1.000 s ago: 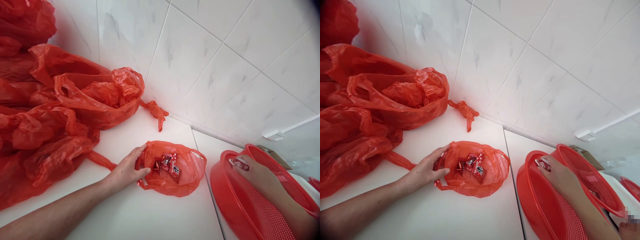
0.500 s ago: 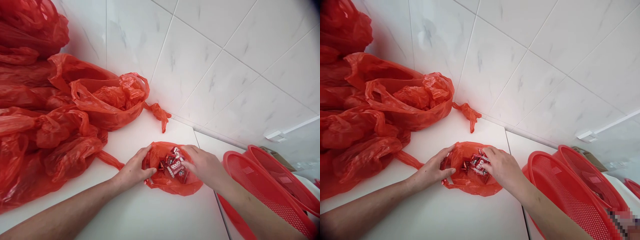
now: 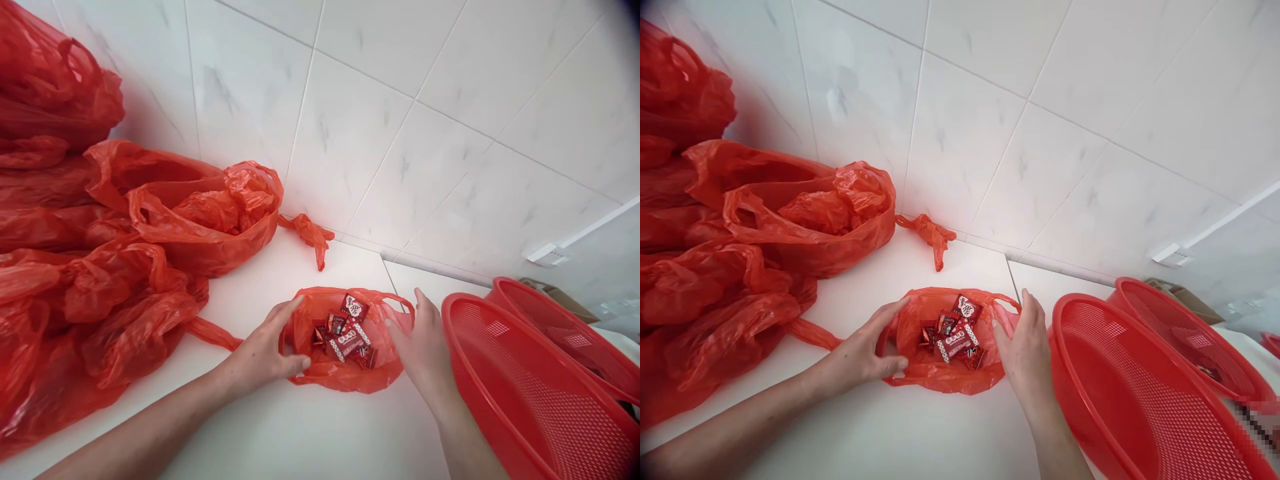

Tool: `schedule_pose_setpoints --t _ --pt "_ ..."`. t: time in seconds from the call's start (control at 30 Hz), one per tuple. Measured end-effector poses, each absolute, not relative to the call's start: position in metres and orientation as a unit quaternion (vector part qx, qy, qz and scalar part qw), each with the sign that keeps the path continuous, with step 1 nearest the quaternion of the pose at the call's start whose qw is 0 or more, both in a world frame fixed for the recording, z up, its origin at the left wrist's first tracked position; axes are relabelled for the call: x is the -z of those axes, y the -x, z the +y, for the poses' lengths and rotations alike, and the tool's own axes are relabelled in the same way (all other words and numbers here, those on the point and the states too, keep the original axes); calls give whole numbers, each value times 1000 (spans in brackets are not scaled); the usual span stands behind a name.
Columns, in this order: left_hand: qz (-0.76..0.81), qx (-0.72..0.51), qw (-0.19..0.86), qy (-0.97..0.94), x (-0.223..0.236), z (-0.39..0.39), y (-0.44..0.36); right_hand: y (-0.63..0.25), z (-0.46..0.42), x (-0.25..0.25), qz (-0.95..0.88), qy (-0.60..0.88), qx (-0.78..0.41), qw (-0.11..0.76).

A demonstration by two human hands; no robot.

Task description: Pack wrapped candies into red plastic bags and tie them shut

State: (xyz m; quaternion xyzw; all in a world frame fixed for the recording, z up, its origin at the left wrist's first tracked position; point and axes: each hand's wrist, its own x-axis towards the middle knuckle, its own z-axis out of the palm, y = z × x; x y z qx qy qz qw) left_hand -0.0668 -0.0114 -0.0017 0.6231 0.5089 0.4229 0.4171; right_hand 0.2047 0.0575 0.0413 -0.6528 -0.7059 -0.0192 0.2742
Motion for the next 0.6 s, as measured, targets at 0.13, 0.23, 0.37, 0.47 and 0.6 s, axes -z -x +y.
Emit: schedule_pose_setpoints --t 0.13,0.23,0.37,0.47,0.6 --pt "564 -311 423 -637 -18 -21 73 -222 55 -34 -658 688 -45 302" --pt "579 -298 447 -613 -28 -18 79 -228 56 -39 -657 676 -127 309" --pt "572 -368 474 -559 -42 -6 83 -224 70 -50 -654 656 -175 334" --pt "578 -435 443 -530 -61 2 83 -215 84 -60 -671 640 -184 325" --pt "541 -530 409 -508 -96 13 86 -209 97 -88 -665 572 -248 412"
